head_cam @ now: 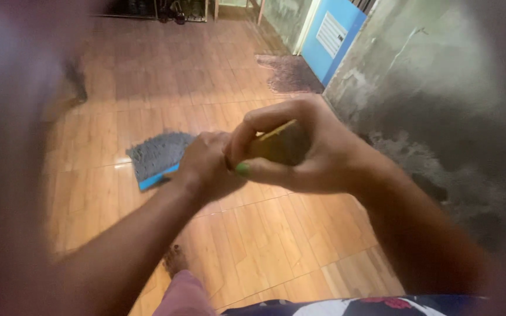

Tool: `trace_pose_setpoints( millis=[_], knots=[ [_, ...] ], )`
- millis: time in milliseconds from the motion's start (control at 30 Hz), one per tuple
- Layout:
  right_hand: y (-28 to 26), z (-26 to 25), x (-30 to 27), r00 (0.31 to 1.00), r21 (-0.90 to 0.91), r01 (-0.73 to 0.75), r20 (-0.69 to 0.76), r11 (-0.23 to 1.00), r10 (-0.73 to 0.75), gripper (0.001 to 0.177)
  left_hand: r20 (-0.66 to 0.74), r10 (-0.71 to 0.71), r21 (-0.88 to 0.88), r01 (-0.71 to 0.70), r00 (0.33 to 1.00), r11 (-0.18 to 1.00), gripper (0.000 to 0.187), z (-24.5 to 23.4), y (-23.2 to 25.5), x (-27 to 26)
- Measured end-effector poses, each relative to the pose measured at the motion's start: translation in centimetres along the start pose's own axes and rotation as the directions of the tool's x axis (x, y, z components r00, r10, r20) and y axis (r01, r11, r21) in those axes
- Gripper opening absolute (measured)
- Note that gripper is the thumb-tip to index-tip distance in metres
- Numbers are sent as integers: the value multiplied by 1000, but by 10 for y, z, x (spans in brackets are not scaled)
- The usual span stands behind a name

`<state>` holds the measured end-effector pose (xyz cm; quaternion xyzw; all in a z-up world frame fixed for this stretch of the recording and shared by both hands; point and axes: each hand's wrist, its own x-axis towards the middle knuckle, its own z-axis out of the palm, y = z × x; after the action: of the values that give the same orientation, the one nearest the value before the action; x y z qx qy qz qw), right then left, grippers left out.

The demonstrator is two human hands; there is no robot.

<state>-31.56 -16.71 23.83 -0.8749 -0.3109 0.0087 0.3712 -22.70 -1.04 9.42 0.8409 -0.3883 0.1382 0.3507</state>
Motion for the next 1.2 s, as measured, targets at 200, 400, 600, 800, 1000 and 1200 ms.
trace_pose_setpoints(
  millis=[200, 400, 600, 800, 1000, 1200],
  knots=[
    [10, 18, 35, 996, 85, -18, -85, 996, 25, 7, -132, 27, 1, -27, 991, 1000, 18, -19, -24, 1],
    [51, 9, 123, 973, 107, 45, -229, 993, -20, 12, -168, -53, -209, 17, 984, 978, 18, -45, -96, 60],
    [123, 73, 234, 969, 231, -18, -237, 973, 74, 6, -65, -76, -10, 76, 995, 997, 23, -46, -254, 82],
    [238, 179, 325, 982, 337, 56, -189, 940, 9, 21, 293, -289, 86, 275, 911, 957, 31, -43, -416, 72],
    [247, 185, 363, 989, 236, 5, -148, 972, 31, 28, 438, -391, 356, 243, 810, 902, 18, -59, -454, 80],
    [215, 128, 311, 1000, 239, -1, -26, 971, 8, 27, 339, -493, 359, 375, 801, 855, 19, -53, -371, 89]
  ],
)
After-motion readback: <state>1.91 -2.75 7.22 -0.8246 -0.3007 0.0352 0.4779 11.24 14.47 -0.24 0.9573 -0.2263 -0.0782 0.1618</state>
